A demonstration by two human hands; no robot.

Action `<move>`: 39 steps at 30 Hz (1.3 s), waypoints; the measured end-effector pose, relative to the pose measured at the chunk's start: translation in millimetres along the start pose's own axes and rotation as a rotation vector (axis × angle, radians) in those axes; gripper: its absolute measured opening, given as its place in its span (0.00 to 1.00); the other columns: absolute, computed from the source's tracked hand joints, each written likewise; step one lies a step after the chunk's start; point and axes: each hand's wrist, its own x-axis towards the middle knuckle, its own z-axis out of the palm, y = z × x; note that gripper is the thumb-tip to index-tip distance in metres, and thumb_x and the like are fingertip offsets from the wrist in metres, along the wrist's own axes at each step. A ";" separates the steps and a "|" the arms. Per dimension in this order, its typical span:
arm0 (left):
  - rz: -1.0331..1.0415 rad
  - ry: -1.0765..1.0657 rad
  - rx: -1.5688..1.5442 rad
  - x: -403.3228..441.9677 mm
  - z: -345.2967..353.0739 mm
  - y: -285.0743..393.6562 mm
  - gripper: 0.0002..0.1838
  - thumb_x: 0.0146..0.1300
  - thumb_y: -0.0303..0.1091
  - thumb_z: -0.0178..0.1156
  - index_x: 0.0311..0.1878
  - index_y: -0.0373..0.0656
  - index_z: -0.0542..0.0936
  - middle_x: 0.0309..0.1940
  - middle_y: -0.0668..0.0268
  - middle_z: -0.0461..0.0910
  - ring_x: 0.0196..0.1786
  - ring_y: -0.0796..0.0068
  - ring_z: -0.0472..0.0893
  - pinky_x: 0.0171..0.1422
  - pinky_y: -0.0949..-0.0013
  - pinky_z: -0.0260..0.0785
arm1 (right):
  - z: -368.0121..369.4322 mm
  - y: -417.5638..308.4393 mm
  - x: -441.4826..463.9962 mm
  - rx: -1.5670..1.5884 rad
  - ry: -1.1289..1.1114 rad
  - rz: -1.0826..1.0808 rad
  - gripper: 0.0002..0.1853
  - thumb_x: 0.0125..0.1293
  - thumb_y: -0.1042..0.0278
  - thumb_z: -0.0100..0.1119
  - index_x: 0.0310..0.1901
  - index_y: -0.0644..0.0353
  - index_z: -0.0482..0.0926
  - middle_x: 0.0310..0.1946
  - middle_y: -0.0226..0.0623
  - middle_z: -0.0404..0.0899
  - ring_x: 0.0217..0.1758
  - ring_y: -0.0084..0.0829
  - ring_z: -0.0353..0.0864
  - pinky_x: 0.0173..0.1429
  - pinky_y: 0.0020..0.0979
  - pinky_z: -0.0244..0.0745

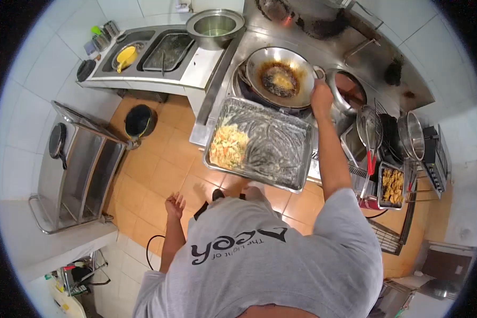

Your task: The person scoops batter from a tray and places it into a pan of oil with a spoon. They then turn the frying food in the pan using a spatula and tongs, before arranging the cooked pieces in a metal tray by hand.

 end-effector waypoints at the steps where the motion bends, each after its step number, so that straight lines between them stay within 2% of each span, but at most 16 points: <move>1: 0.009 0.007 0.003 -7.5 -10.7 1.3 0.15 0.62 0.43 0.43 0.49 0.49 0.70 0.49 0.67 0.73 0.55 0.67 0.70 0.58 0.58 0.62 | -4.2 -1.4 2.4 -0.091 0.033 0.082 0.11 0.61 0.67 0.47 0.40 0.56 0.78 0.34 0.52 0.77 0.38 0.51 0.76 0.40 0.46 0.71; 4: -0.034 0.054 0.043 -19.3 -34.6 9.9 0.18 0.60 0.40 0.42 0.54 0.48 0.67 0.52 0.67 0.71 0.56 0.66 0.69 0.59 0.57 0.62 | -66.3 -34.3 -2.4 0.047 0.239 0.178 0.11 0.62 0.68 0.47 0.38 0.61 0.79 0.38 0.46 0.78 0.42 0.47 0.78 0.42 0.42 0.73; 5: -0.053 0.049 0.045 -11.9 -38.3 14.4 0.19 0.59 0.38 0.42 0.55 0.48 0.67 0.53 0.67 0.71 0.57 0.66 0.69 0.59 0.57 0.62 | -65.1 -32.8 -5.6 0.120 0.446 0.101 0.10 0.62 0.69 0.47 0.37 0.62 0.78 0.37 0.45 0.78 0.40 0.47 0.78 0.41 0.43 0.73; 8: -0.106 0.033 0.101 -18.0 -36.8 11.9 0.22 0.57 0.35 0.40 0.57 0.48 0.66 0.55 0.67 0.70 0.58 0.66 0.68 0.59 0.56 0.62 | -7.2 5.6 -31.2 -0.329 -0.416 0.186 0.09 0.61 0.71 0.46 0.37 0.63 0.77 0.37 0.46 0.78 0.40 0.48 0.77 0.41 0.43 0.72; 13: -0.006 -0.067 0.194 -20.0 -8.1 29.0 0.25 0.56 0.35 0.40 0.59 0.48 0.64 0.57 0.66 0.69 0.59 0.66 0.67 0.58 0.55 0.62 | -54.5 -32.2 -7.5 0.071 0.396 0.154 0.08 0.56 0.76 0.49 0.36 0.63 0.78 0.35 0.50 0.78 0.38 0.50 0.78 0.40 0.44 0.74; 16: -0.019 -0.102 0.222 -20.5 0.8 30.4 0.25 0.55 0.34 0.40 0.60 0.48 0.63 0.57 0.67 0.69 0.59 0.66 0.67 0.59 0.55 0.62 | 4.7 1.1 -11.9 -0.241 -0.336 0.053 0.10 0.61 0.72 0.45 0.36 0.63 0.77 0.37 0.49 0.78 0.40 0.51 0.77 0.41 0.43 0.72; 17: -0.024 -0.100 0.226 -21.4 -0.6 31.3 0.26 0.55 0.34 0.40 0.60 0.48 0.63 0.56 0.67 0.69 0.59 0.65 0.67 0.59 0.55 0.62 | 3.0 -3.0 -10.6 -0.207 -0.318 0.178 0.11 0.63 0.70 0.44 0.40 0.62 0.76 0.38 0.50 0.78 0.42 0.49 0.77 0.45 0.44 0.72; 20: -0.003 -0.121 0.147 -13.1 12.6 28.0 0.26 0.54 0.34 0.41 0.60 0.48 0.63 0.57 0.66 0.68 0.59 0.65 0.67 0.60 0.55 0.61 | -24.0 -32.4 -4.6 0.141 0.349 0.092 0.10 0.63 0.70 0.44 0.42 0.61 0.74 0.38 0.51 0.77 0.43 0.49 0.77 0.46 0.46 0.71; 21: 0.000 -0.116 0.123 -14.8 8.6 25.9 0.26 0.54 0.34 0.41 0.60 0.48 0.63 0.57 0.66 0.68 0.59 0.64 0.67 0.60 0.54 0.61 | -41.4 -48.7 -4.8 0.128 0.162 0.343 0.11 0.64 0.70 0.42 0.43 0.60 0.73 0.39 0.50 0.77 0.43 0.50 0.77 0.46 0.46 0.71; 24: -0.050 -0.092 0.117 -15.0 6.2 16.9 0.27 0.53 0.34 0.41 0.60 0.48 0.63 0.58 0.67 0.67 0.59 0.65 0.66 0.61 0.54 0.60 | 2.5 -1.4 -8.6 -0.169 -0.326 0.194 0.10 0.64 0.67 0.43 0.41 0.62 0.72 0.32 0.52 0.77 0.36 0.55 0.75 0.39 0.50 0.68; 27: -0.033 -0.040 0.101 -18.1 10.6 14.7 0.27 0.53 0.33 0.41 0.61 0.48 0.62 0.59 0.67 0.66 0.61 0.65 0.65 0.61 0.55 0.59 | -42.8 -31.0 -1.4 0.119 0.160 0.314 0.11 0.63 0.67 0.43 0.42 0.60 0.73 0.33 0.53 0.78 0.40 0.53 0.77 0.43 0.50 0.69; 30: -0.046 -0.077 0.073 -17.5 10.0 11.6 0.28 0.53 0.32 0.42 0.62 0.48 0.62 0.59 0.67 0.66 0.62 0.65 0.64 0.62 0.55 0.59 | -6.1 11.5 -15.7 -0.257 -0.483 0.122 0.11 0.62 0.66 0.43 0.40 0.58 0.73 0.33 0.54 0.78 0.40 0.53 0.77 0.43 0.50 0.69; 31: -0.059 -0.090 0.104 -18.3 12.1 13.3 0.28 0.52 0.31 0.42 0.61 0.47 0.62 0.59 0.67 0.66 0.63 0.66 0.63 0.61 0.56 0.59 | -8.9 10.4 -18.0 -0.153 -0.314 0.297 0.11 0.61 0.70 0.41 0.41 0.60 0.73 0.32 0.56 0.77 0.37 0.54 0.78 0.41 0.49 0.71; 34: -0.001 -0.122 0.107 -8.9 32.2 10.8 0.22 0.59 0.37 0.41 0.58 0.47 0.64 0.59 0.68 0.65 0.63 0.66 0.63 0.60 0.57 0.60 | -9.1 15.1 -19.4 -0.053 -0.119 0.255 0.10 0.62 0.69 0.40 0.38 0.61 0.73 0.31 0.55 0.78 0.36 0.54 0.77 0.40 0.48 0.71; 37: -0.034 -0.091 0.206 -20.1 18.8 9.1 0.21 0.61 0.40 0.41 0.58 0.47 0.64 0.60 0.68 0.65 0.63 0.66 0.63 0.60 0.57 0.61 | -22.5 7.9 -29.1 -0.006 -0.051 0.323 0.11 0.62 0.68 0.40 0.38 0.62 0.74 0.31 0.54 0.78 0.36 0.55 0.77 0.40 0.50 0.71; 39: -0.026 -0.052 0.210 -14.7 28.1 0.0 0.23 0.57 0.37 0.41 0.59 0.48 0.64 0.60 0.67 0.66 0.63 0.64 0.64 0.60 0.56 0.61 | -10.7 25.3 -17.0 -0.079 -0.191 0.232 0.10 0.62 0.66 0.43 0.38 0.59 0.73 0.30 0.55 0.77 0.36 0.56 0.76 0.39 0.51 0.70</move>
